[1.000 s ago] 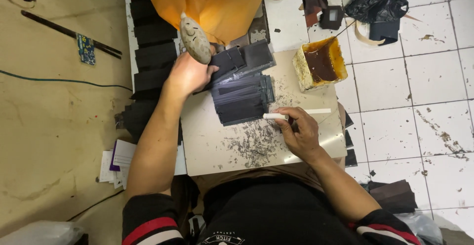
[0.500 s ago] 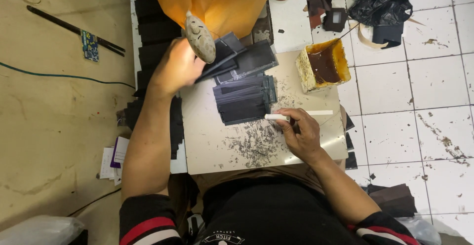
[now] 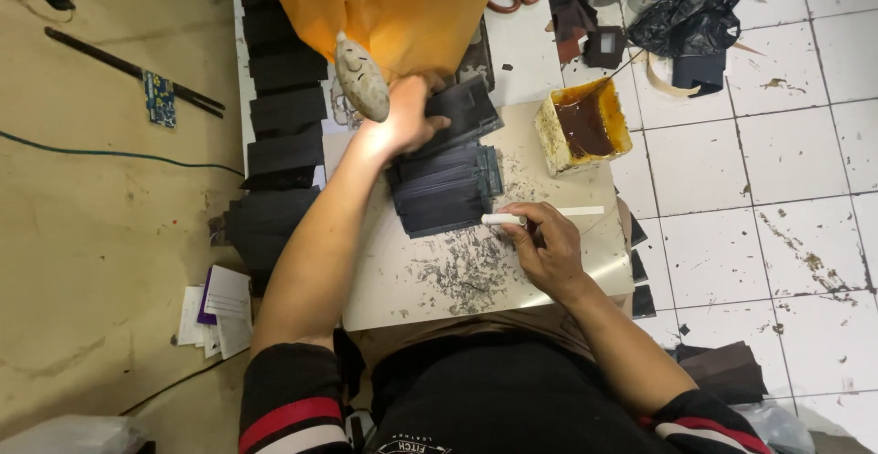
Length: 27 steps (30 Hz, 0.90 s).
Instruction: Applying glue to the edges of small leather pieces and stacking them on a workbench.
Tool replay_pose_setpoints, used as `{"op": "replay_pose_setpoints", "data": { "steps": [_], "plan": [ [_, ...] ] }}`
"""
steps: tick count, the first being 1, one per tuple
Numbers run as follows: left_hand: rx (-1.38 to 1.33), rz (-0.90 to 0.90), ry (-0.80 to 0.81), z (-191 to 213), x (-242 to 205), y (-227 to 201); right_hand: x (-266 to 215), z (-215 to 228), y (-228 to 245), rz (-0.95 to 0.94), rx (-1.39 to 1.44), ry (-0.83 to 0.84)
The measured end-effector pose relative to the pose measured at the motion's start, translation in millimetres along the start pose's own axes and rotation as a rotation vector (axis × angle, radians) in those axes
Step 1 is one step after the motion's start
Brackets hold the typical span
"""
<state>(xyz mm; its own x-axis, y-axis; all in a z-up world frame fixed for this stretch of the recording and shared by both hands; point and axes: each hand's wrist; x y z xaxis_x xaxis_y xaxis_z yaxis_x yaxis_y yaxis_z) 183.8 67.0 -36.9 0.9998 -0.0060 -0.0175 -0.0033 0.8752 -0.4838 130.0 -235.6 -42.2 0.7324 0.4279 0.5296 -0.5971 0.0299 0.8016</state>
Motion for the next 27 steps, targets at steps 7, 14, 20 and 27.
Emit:
{"op": "replay_pose_setpoints", "data": {
  "steps": [7,14,20,27],
  "plan": [
    [0.155,0.068,0.032,-19,10,13,-6,-1,-9,-0.021,0.017,0.003],
    [0.111,0.036,-0.031,20,-27,-46,-5,0,-8,0.007,0.003,0.009],
    [0.1,0.028,-0.047,67,-65,-55,-7,0,-11,0.014,0.02,0.025],
    [0.056,0.119,0.174,63,-63,-19,-7,0,-8,0.003,0.007,0.031]
  ]
}}
Point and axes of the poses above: each hand's wrist, its own x-axis towards the middle knuckle, its own z-axis out of the back of the hand, y = z × x, and after that the axes turned 10 degrees about -z, right-handed
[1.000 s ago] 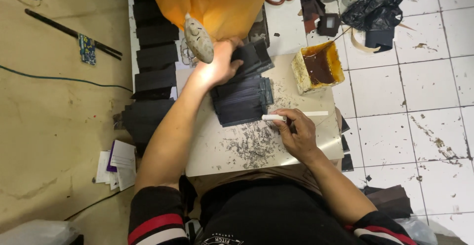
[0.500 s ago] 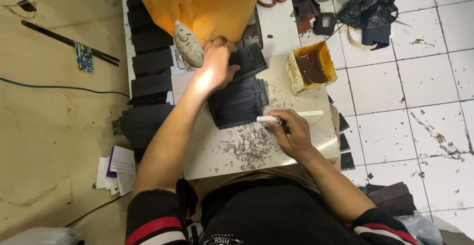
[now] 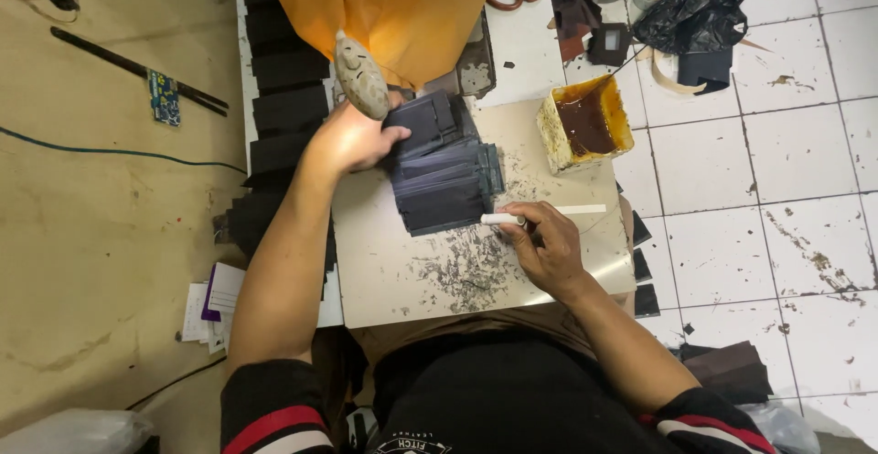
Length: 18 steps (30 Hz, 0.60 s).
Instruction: Applying glue to the edges of small leather pieces and stacking them on a workbench.
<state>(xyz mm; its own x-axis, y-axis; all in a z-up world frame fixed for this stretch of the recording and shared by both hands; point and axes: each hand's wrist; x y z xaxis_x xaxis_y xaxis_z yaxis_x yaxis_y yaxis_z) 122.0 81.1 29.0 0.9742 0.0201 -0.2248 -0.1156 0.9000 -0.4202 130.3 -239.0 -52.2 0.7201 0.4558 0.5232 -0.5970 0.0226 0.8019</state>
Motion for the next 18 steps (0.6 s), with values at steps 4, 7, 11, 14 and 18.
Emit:
{"op": "replay_pose_setpoints", "data": {
  "steps": [4,7,11,14,18],
  "plan": [
    [-0.022,0.029,0.041,-14,19,22,1,0,1,0.002,-0.023,-0.002],
    [-0.05,0.064,0.049,-13,21,23,3,0,1,0.007,-0.021,-0.002],
    [-0.067,0.08,0.038,-12,17,18,4,1,6,-0.015,-0.024,0.004],
    [-0.072,0.053,-0.003,-12,12,15,3,1,5,-0.024,-0.02,0.006],
    [-0.031,-0.062,-0.101,-11,-2,11,3,1,6,-0.017,-0.03,-0.006]
  ]
}}
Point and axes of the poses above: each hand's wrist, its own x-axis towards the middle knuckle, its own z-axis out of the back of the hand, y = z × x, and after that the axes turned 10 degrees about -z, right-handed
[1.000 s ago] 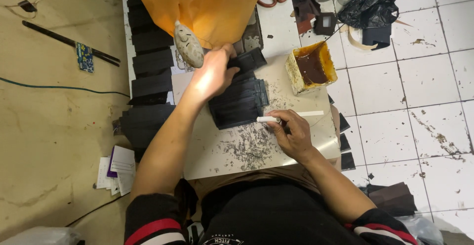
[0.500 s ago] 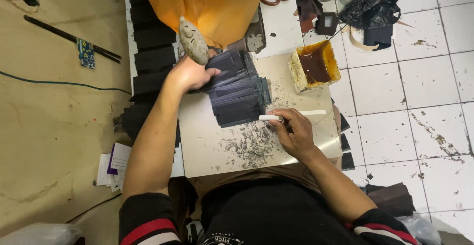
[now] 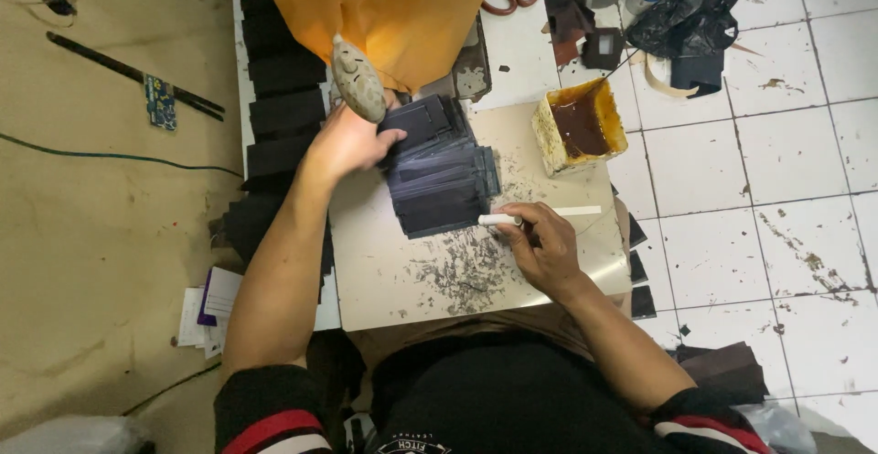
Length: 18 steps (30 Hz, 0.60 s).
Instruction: Applying glue to the edges of small leather pieces and stacking them on a workbench.
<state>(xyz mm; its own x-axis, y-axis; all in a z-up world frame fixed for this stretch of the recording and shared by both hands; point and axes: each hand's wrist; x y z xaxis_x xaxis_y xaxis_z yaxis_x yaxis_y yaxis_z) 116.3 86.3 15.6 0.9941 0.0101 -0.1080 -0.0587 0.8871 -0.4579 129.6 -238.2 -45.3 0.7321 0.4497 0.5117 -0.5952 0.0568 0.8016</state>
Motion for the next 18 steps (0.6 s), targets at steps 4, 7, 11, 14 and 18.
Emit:
{"op": "replay_pose_setpoints", "data": {
  "steps": [4,7,11,14,18],
  "plan": [
    [0.015,-0.152,-0.174,25,-43,-18,0,0,1,0.0,-0.016,-0.005],
    [0.062,-0.128,-0.261,51,-97,-56,-1,0,-1,-0.012,0.01,0.011],
    [-0.019,-0.057,-0.258,37,-160,-79,-9,2,-8,-0.029,0.016,0.026],
    [0.017,-0.133,-0.254,-9,-180,-78,-9,1,0,-0.056,0.044,0.038],
    [0.134,-0.153,-0.275,-57,-178,-84,-17,2,-14,-0.196,0.196,0.049]
  ]
}}
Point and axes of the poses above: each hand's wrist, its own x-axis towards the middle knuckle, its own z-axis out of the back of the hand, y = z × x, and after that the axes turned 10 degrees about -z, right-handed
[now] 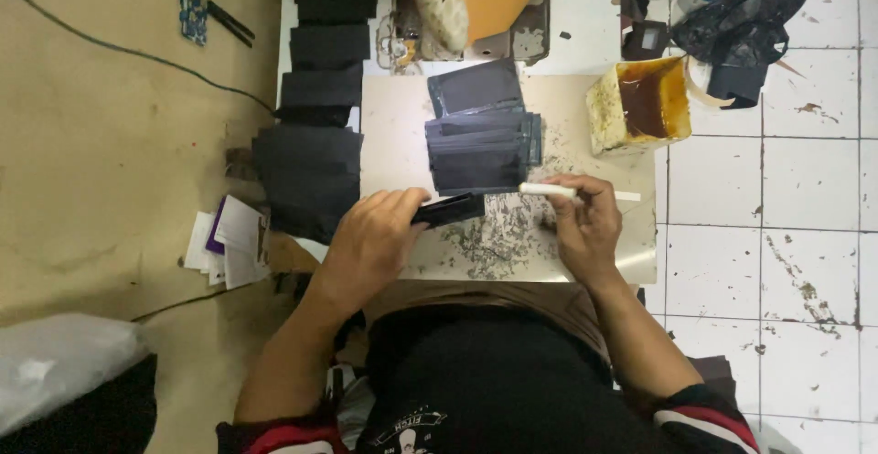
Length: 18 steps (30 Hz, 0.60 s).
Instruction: Applying glue to the edges of small leather pieces and stacking them on a workbench.
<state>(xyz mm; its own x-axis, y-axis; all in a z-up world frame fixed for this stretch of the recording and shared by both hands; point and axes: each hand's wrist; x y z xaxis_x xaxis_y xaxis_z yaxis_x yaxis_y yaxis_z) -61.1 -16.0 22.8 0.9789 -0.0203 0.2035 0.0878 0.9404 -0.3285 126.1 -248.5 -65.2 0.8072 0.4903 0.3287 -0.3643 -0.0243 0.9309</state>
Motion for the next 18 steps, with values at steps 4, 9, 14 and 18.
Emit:
{"op": "replay_pose_setpoints", "data": {
  "steps": [4,9,14,18],
  "plan": [
    [0.048,0.0,0.01,-5,-6,-4,-1,-22,50,-0.117,0.175,-0.007],
    [0.043,0.001,-0.019,-11,-16,-7,-24,-62,67,-0.323,0.534,0.074],
    [0.006,0.048,-0.051,-18,-31,-9,-44,-86,67,-0.424,0.695,0.116],
    [-0.057,0.069,-0.066,-12,-41,-13,-53,-97,77,-0.442,0.778,0.159]
  ]
}}
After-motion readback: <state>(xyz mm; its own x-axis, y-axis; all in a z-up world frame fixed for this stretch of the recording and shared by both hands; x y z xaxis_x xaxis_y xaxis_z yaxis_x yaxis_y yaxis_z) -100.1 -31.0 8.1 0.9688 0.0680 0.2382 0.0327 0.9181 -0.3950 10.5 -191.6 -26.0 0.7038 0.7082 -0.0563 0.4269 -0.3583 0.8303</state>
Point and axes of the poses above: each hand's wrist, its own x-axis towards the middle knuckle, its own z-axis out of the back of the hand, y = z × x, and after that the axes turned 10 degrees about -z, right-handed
